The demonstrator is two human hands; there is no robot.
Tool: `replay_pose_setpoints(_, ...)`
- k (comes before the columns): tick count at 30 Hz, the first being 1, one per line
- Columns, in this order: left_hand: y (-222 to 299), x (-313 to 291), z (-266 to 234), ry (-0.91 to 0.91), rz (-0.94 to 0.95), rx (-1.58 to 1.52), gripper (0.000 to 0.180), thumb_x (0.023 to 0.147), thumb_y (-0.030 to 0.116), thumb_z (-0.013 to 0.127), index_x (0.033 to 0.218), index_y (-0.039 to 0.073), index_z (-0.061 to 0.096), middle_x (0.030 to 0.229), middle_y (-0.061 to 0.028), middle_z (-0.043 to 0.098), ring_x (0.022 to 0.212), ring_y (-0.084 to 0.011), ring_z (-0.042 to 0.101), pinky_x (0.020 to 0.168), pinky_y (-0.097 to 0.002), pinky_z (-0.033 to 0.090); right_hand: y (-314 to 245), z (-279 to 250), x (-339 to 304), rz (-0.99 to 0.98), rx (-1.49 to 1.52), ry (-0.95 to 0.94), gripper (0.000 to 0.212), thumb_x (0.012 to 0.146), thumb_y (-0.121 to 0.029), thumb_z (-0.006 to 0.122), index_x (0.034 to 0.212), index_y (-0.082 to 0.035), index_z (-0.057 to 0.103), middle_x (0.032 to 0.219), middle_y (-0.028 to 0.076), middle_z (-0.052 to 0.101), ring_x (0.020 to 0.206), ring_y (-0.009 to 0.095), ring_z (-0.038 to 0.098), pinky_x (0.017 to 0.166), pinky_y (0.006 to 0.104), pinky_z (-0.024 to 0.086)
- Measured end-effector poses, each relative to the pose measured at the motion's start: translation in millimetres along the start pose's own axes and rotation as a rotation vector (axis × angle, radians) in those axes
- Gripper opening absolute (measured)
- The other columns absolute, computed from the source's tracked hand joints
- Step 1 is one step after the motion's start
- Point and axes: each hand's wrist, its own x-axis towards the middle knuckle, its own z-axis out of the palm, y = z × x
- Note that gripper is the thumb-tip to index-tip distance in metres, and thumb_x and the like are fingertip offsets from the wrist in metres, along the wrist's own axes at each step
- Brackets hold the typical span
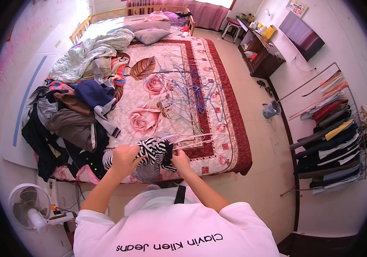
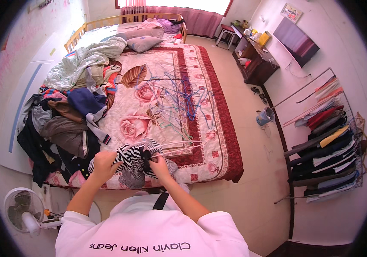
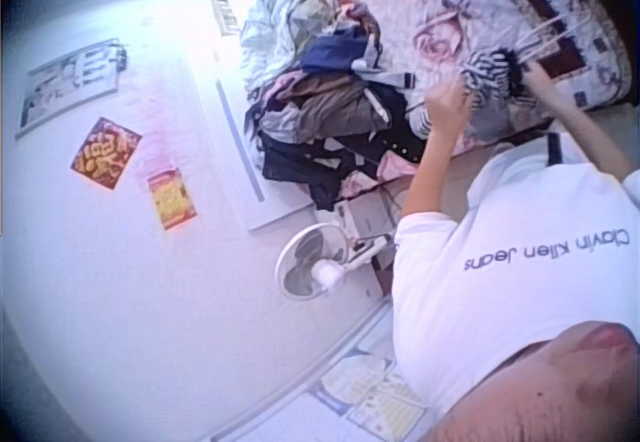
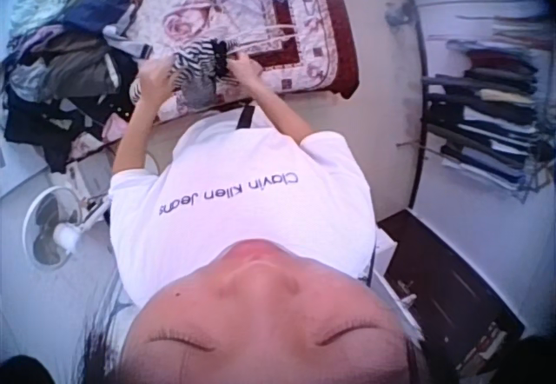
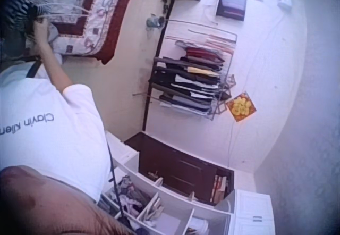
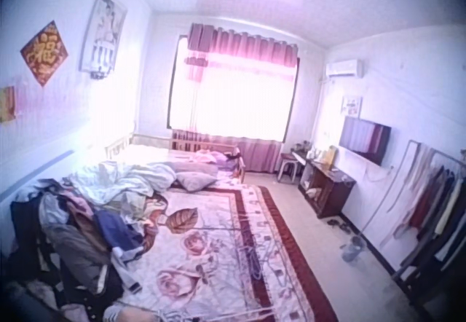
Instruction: The person picks up clothing items from a bed, fits them onto plastic hangers, and places them into a closet.
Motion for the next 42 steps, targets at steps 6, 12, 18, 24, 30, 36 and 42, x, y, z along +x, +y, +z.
replay_pose_setpoints(6, -9.3, -15.2, -10.8, 0.094, -0.095, -0.007, 0.028, 0.066, 0.017, 0.073, 0.066, 0.003, 0.049, 0.057, -0.0153, 0.046, 0.053, -0.0356, 0.048, 0.048, -0.0419, 0.035, -15.2, -2.5, -11.3, 0.194, 0.071, -0.296, 0.032, 0.081, -0.004, 0.059, 0.111, -0.008, 0.050, 0.081, 0.001, 0.058, 0.051, 0.004, 0.046, 0.043, 0.0180, 0.035)
replay_pose_setpoints(12, -11.3, -27.3, -32.6, 0.135, -0.008, 0.017, 0.030, 0.061, 0.015, 0.072, 0.061, 0.004, 0.043, 0.054, -0.0134, 0.041, 0.047, -0.0337, 0.043, 0.046, -0.0402, 0.032, -6.6, -72.3, 34.1, -0.018, 0.400, -0.376, 0.033, 0.082, -0.003, 0.061, 0.113, -0.006, 0.052, 0.079, 0.000, 0.058, 0.046, 0.003, 0.041, 0.038, 0.0174, 0.032)
replay_pose_setpoints(18, -20.0, -52.9, -44.0, 0.131, -0.051, 0.067, 0.026, 0.057, 0.009, 0.070, 0.065, 0.003, 0.046, 0.057, -0.0137, 0.041, 0.050, -0.0333, 0.043, 0.048, -0.0405, 0.032, -39.8, -99.0, 24.6, -0.099, 0.275, -0.320, 0.039, 0.077, -0.001, 0.063, 0.115, -0.004, 0.051, 0.080, 0.000, 0.059, 0.046, 0.001, 0.038, 0.038, 0.0155, 0.029)
replay_pose_setpoints(24, -32.8, -56.1, -57.6, 0.076, -0.017, 0.214, 0.029, 0.061, 0.012, 0.070, 0.063, 0.004, 0.042, 0.056, -0.0119, 0.040, 0.049, -0.0319, 0.042, 0.046, -0.0388, 0.032, -76.1, -117.4, 7.7, -0.134, 0.029, -0.324, 0.036, 0.081, -0.004, 0.062, 0.114, -0.007, 0.051, 0.072, 0.000, 0.061, 0.044, 0.000, 0.034, 0.038, 0.0154, 0.021)
replay_pose_setpoints(30, -50.5, -81.6, -61.8, -0.006, 0.000, 0.179, 0.026, 0.061, 0.013, 0.066, 0.063, 0.005, 0.042, 0.056, -0.0105, 0.040, 0.049, -0.0307, 0.042, 0.046, -0.0388, 0.032, -106.5, -111.8, -1.8, -0.146, -0.065, -0.229, 0.033, 0.080, -0.001, 0.062, 0.110, -0.007, 0.049, 0.068, -0.001, 0.059, 0.044, 0.000, 0.033, 0.039, 0.0163, 0.021)
replay_pose_setpoints(36, -58.3, -83.0, -70.1, -0.044, 0.027, 0.142, 0.023, 0.060, 0.009, 0.066, 0.065, 0.005, 0.043, 0.057, -0.0105, 0.043, 0.049, -0.0312, 0.043, 0.047, -0.0387, 0.032, -133.3, -111.1, -10.6, -0.247, -0.188, -0.159, 0.035, 0.079, 0.001, 0.061, 0.110, -0.008, 0.049, 0.062, -0.005, 0.052, 0.048, 0.000, 0.036, 0.043, 0.0167, 0.023)
replay_pose_setpoints(42, -89.0, -99.0, -73.9, -0.136, -0.153, 0.095, 0.017, 0.078, 0.016, 0.065, 0.075, 0.002, 0.054, 0.058, -0.0174, 0.049, 0.055, -0.0375, 0.050, 0.050, -0.0429, 0.037, -177.1, -85.8, -11.6, -0.266, -0.341, -0.272, 0.034, 0.078, 0.004, 0.061, 0.108, -0.007, 0.050, 0.061, -0.006, 0.048, 0.053, 0.001, 0.038, 0.048, 0.0178, 0.025)
